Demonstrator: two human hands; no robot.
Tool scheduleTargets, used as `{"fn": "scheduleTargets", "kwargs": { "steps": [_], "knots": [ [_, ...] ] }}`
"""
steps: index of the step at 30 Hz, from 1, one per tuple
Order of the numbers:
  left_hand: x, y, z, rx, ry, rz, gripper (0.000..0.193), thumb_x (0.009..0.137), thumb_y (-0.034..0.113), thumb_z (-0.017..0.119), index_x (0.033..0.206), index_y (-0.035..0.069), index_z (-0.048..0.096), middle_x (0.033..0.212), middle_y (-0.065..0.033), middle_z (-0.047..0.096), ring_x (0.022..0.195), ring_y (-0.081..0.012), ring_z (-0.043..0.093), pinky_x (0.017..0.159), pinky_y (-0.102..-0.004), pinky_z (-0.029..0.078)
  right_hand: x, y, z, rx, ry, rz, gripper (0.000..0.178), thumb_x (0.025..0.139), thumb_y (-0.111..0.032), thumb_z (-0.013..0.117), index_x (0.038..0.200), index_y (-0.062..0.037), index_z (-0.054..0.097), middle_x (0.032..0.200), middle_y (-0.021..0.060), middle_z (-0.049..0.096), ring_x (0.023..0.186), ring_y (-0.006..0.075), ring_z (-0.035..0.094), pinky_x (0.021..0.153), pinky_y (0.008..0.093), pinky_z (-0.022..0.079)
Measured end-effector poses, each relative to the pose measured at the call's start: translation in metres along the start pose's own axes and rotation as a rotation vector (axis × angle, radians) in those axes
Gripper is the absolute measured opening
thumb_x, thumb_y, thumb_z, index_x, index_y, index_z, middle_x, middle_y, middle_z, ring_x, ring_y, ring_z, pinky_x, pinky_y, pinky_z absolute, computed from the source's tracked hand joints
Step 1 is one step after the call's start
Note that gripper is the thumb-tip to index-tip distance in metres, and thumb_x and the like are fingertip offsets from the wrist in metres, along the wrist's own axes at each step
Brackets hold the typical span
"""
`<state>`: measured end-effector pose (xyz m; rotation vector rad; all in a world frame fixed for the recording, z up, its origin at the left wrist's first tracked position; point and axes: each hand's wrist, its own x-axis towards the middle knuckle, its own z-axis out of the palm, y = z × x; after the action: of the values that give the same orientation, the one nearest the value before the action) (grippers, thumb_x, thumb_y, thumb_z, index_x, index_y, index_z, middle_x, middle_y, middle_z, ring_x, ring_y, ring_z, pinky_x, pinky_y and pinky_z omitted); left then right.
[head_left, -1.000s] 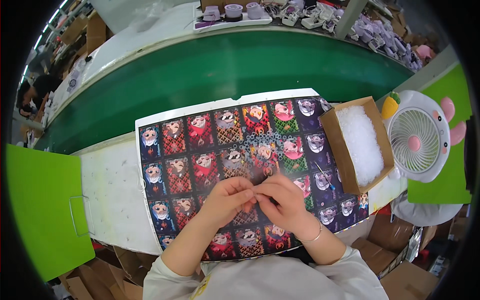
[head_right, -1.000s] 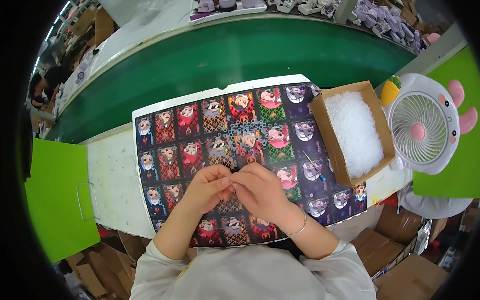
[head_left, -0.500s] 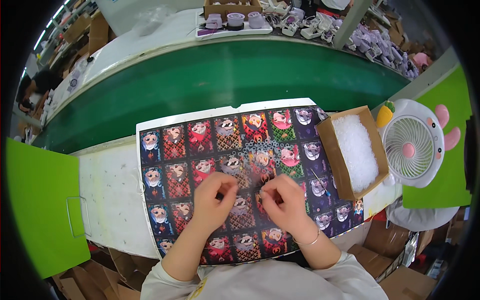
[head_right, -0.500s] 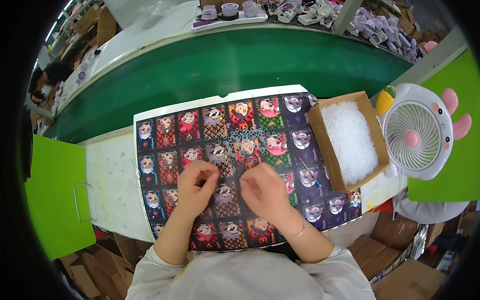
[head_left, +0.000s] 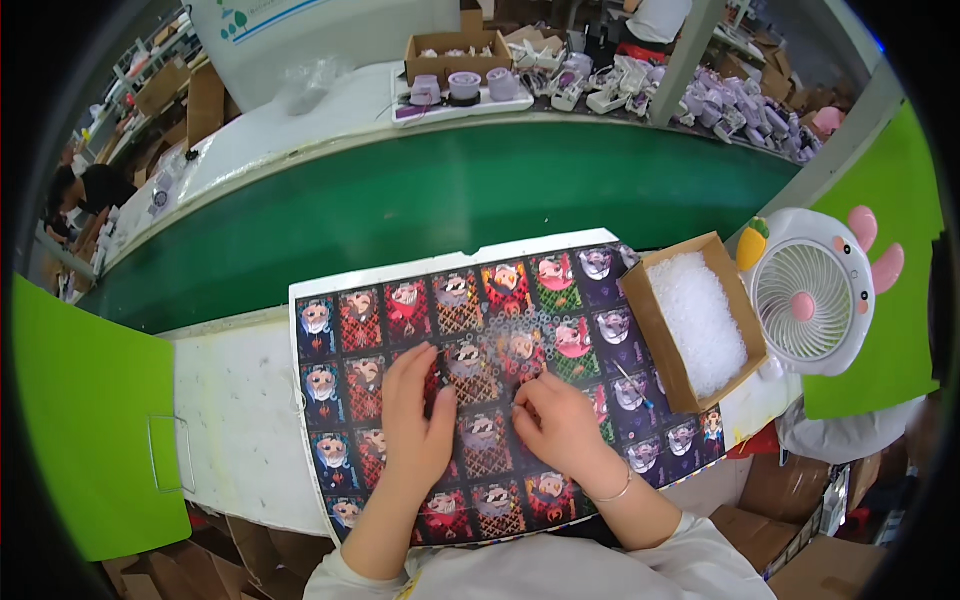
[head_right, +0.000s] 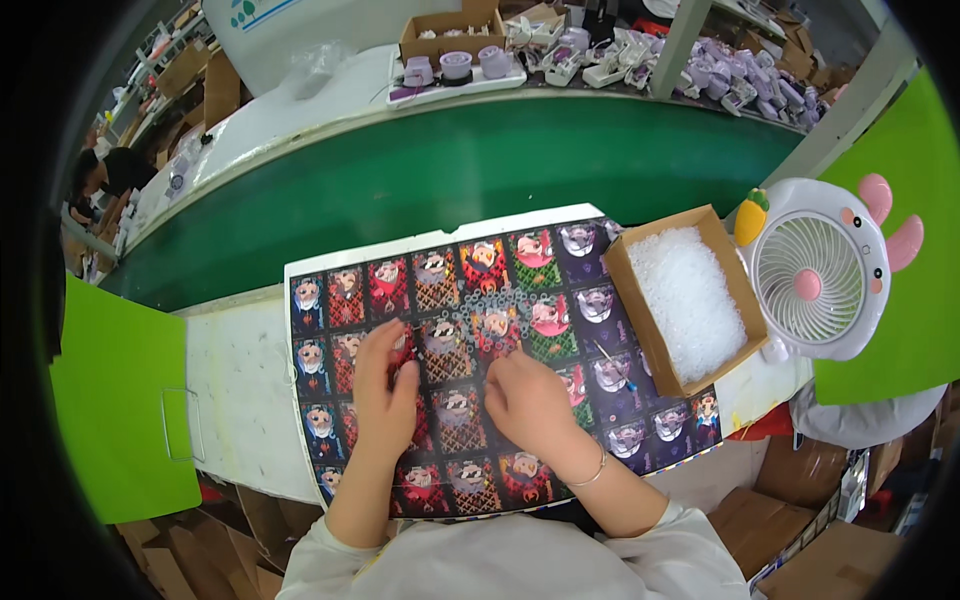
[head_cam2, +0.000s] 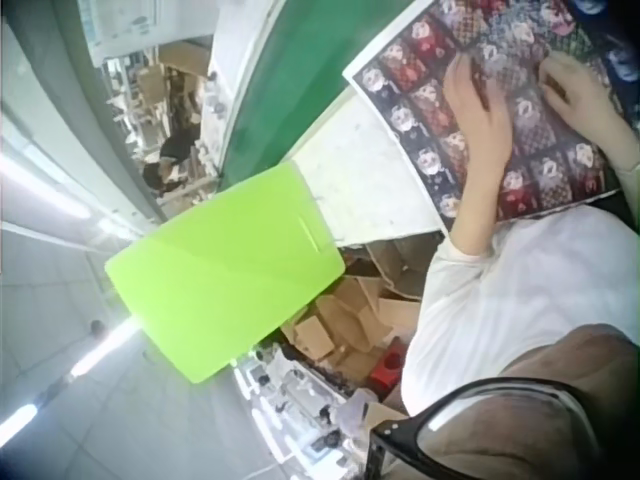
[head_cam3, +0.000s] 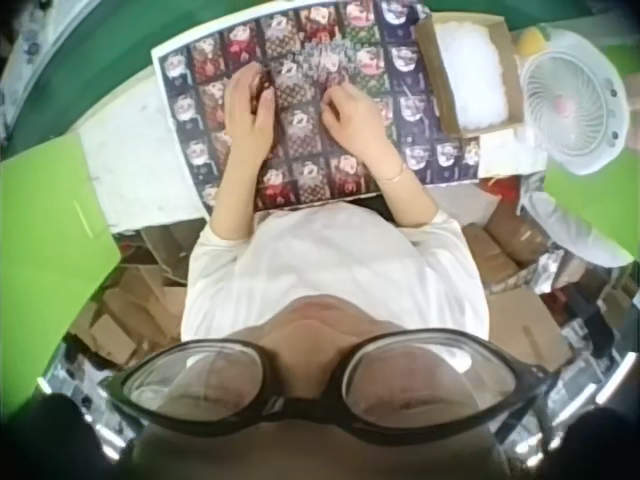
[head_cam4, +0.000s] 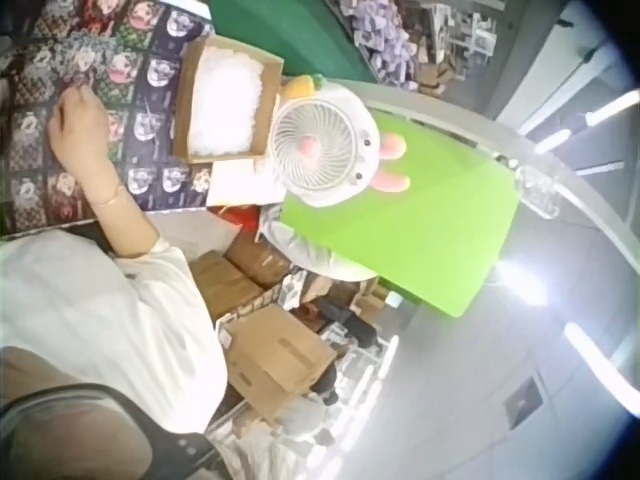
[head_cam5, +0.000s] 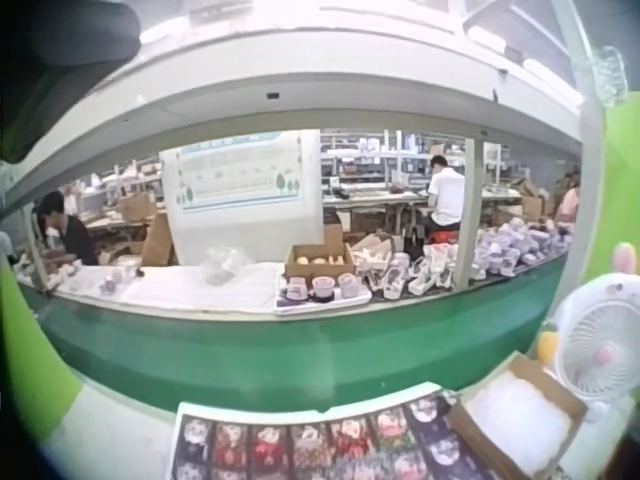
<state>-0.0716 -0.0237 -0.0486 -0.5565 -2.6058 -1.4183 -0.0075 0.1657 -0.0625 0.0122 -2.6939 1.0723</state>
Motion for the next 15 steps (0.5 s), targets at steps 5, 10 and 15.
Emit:
{"fn": "scheduleTargets", "kwargs": {
  "steps": [5,10,15],
  "knots": [
    [-0.020,0.091,-0.059,-1.220,-0.253,-0.325,0.063,0.099,0.040,0.050,0.141,-0.006,0.044,0.141,-0.0234,0.052,0.131,-0.0328,0.051,0.107,-0.0436,0.041,-0.001,0.001,0.002,0.041,-0.021,-0.008,0.010,0.079,-0.006,0.068,0.085,-0.0053,0.060,0.078,0.0122,0.056,0.070,0.0318,0.061,0.061,0.0416,0.048],
    [-0.021,0.162,-0.099,-1.594,-0.956,-0.429,0.088,0.091,0.067,0.043,0.141,-0.006,0.039,0.142,-0.0226,0.046,0.132,-0.0326,0.045,0.109,-0.0426,0.034,0.000,0.006,0.001,0.007,0.004,-0.014,0.009,0.080,-0.006,0.070,0.086,-0.0043,0.062,0.075,0.0108,0.055,0.064,0.0278,0.059,0.058,0.0388,0.046],
    [-0.013,0.190,-0.090,-1.941,-1.248,-0.112,0.092,0.099,0.063,0.036,0.144,-0.017,0.031,0.143,-0.0271,0.047,0.135,-0.0330,0.045,0.111,-0.0394,0.034,0.001,-0.003,0.004,0.029,-0.037,0.009,0.010,0.080,-0.006,0.070,0.087,-0.0042,0.062,0.077,0.0109,0.057,0.066,0.0272,0.060,0.060,0.0378,0.047]
  ]
}}
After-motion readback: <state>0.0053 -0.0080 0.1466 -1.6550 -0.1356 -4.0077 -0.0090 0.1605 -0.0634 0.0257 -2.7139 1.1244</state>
